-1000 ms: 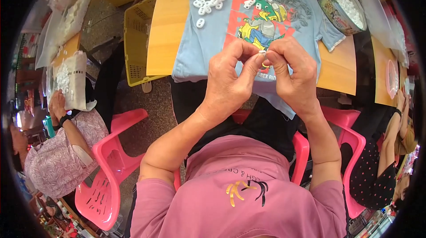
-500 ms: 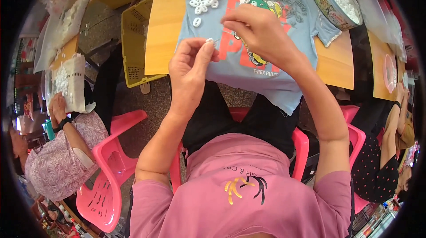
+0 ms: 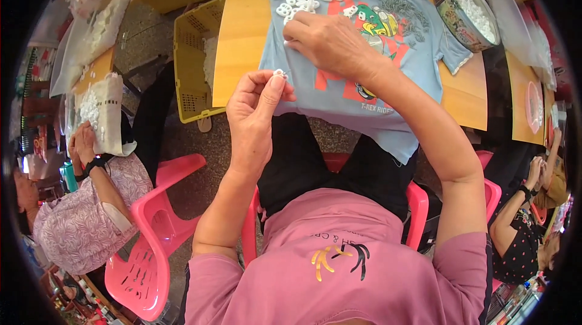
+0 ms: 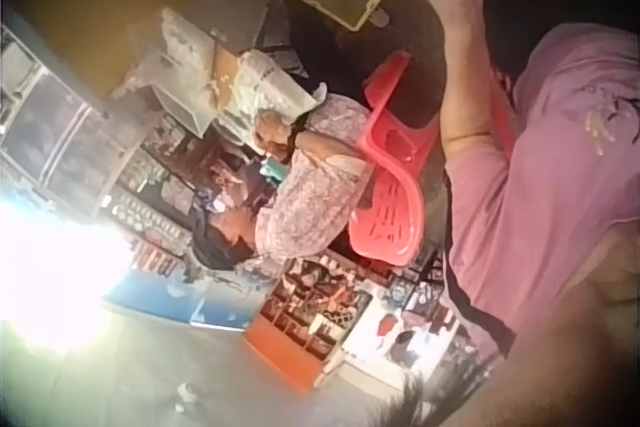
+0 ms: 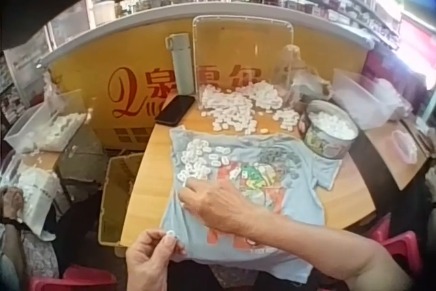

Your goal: Placing small white buttons or fasteners onto a printed fabric patch on a blue t-shirt.

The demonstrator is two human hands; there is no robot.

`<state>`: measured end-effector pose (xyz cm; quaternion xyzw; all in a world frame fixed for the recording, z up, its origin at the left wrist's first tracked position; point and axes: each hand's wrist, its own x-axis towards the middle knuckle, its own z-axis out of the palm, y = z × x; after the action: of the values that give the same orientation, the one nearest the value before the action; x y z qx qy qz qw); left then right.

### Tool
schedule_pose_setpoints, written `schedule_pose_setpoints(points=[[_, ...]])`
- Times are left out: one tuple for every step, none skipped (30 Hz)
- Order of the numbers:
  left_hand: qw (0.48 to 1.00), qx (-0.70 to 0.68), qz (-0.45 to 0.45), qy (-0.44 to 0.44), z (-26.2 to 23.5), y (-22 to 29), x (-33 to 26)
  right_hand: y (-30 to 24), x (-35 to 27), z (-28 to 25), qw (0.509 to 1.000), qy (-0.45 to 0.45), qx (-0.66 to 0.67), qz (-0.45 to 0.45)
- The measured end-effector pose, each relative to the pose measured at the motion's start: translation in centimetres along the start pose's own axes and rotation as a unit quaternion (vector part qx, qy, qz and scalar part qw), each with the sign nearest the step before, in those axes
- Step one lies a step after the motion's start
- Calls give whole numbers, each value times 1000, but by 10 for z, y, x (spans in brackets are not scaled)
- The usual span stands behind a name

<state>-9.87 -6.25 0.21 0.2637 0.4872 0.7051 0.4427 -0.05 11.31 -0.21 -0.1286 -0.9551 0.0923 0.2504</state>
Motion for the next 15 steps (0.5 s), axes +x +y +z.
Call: schedule_pose_setpoints(points=[[1000, -1, 4, -1, 1, 0, 1, -1, -2, -1, 1000, -2, 0, 0], [1000, -1, 7, -1, 2, 1, 2, -3, -5, -3, 996, 33, 84, 27], [1000, -2, 7, 0, 3, 1, 3, -5, -9, -6, 982, 68, 168, 55], [1000, -12, 19, -4, 6, 1, 4, -10, -12, -15, 982, 66, 167, 55], [999, -21, 31, -7, 8, 1, 6, -18, -14, -28, 935, 44, 303, 182], [999, -22, 30, -6, 10, 2, 7, -25, -18, -38, 852, 21, 426, 302], [999, -34, 36, 1, 14, 1, 8, -27, -23, -45, 816, 33, 477, 325], [998, -45, 42, 8, 18, 2, 10, -30, -28, -47, 816, 34, 475, 327], [998, -47, 40, 6, 23, 2, 11, -32, -32, -50, 763, 62, 541, 347], [998, -51, 43, -2, 28, 3, 12, -34, -37, -52, 704, 91, 603, 365], [997, -56, 45, -11, 33, 3, 13, -36, -41, -54, 704, 93, 601, 367], [997, -57, 43, -14, 39, 3, 13, -39, -44, -57, 683, 116, 622, 365], [997, -58, 38, -22, 44, 2, 13, -41, -46, -60, 661, 139, 643, 361], [997, -58, 33, -31, 49, 2, 13, -42, -50, -62, 661, 141, 643, 361], [997, -58, 33, -32, 54, 1, 12, -44, -53, -64, 658, 157, 650, 347]])
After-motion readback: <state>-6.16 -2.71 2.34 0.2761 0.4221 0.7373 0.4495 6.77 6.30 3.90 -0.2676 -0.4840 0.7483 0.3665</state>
